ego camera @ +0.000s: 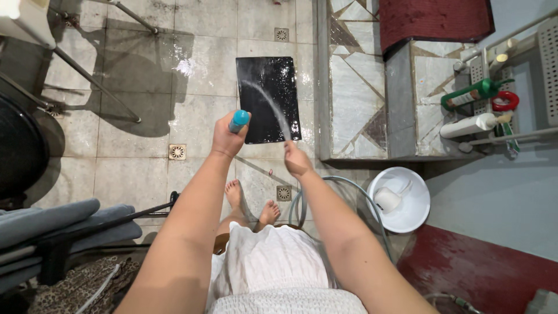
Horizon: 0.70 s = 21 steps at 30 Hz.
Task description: The person washes floor mats in a bathroom by rinsing them with a water hose and scrubbing them with a brush on a long handle.
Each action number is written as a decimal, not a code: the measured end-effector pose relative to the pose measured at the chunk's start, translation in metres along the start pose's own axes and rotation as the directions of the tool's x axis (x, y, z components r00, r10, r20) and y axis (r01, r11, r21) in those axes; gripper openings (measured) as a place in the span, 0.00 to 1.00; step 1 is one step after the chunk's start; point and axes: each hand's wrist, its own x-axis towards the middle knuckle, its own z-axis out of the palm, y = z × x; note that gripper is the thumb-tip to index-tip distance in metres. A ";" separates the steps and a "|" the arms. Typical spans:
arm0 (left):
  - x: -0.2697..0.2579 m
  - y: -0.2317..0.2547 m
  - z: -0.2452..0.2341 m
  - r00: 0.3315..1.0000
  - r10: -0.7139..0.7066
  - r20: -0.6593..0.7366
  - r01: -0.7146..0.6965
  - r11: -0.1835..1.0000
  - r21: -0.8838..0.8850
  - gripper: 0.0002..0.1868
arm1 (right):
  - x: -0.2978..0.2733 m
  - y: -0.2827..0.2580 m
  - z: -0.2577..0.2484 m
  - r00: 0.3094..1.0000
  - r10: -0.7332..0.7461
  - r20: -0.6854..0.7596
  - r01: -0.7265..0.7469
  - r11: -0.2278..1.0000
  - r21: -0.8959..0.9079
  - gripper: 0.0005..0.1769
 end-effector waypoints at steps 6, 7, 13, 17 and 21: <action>0.003 -0.007 0.004 0.999 -0.052 0.011 0.052 0.997 0.056 0.08 | 0.008 0.015 -0.026 0.990 0.106 -0.093 -0.103 0.994 0.039 0.16; 0.003 -0.007 0.005 0.999 -0.051 0.015 0.050 0.997 0.053 0.08 | 0.010 0.013 -0.031 0.991 0.089 -0.103 -0.083 0.995 0.061 0.16; 0.002 -0.010 0.012 0.996 0.051 0.071 -0.054 0.998 0.036 0.06 | 0.019 0.044 -0.019 0.999 0.047 -0.004 -0.047 0.999 0.009 0.15; 0.002 -0.009 0.014 0.996 -0.003 0.094 -0.004 0.998 0.070 0.06 | 0.011 0.093 0.017 0.990 0.095 0.103 -0.086 0.992 -0.093 0.15; 0.003 -0.009 0.016 0.995 0.022 0.102 -0.028 0.998 0.057 0.08 | -0.014 0.106 0.057 0.990 -0.004 0.141 0.015 0.997 -0.074 0.17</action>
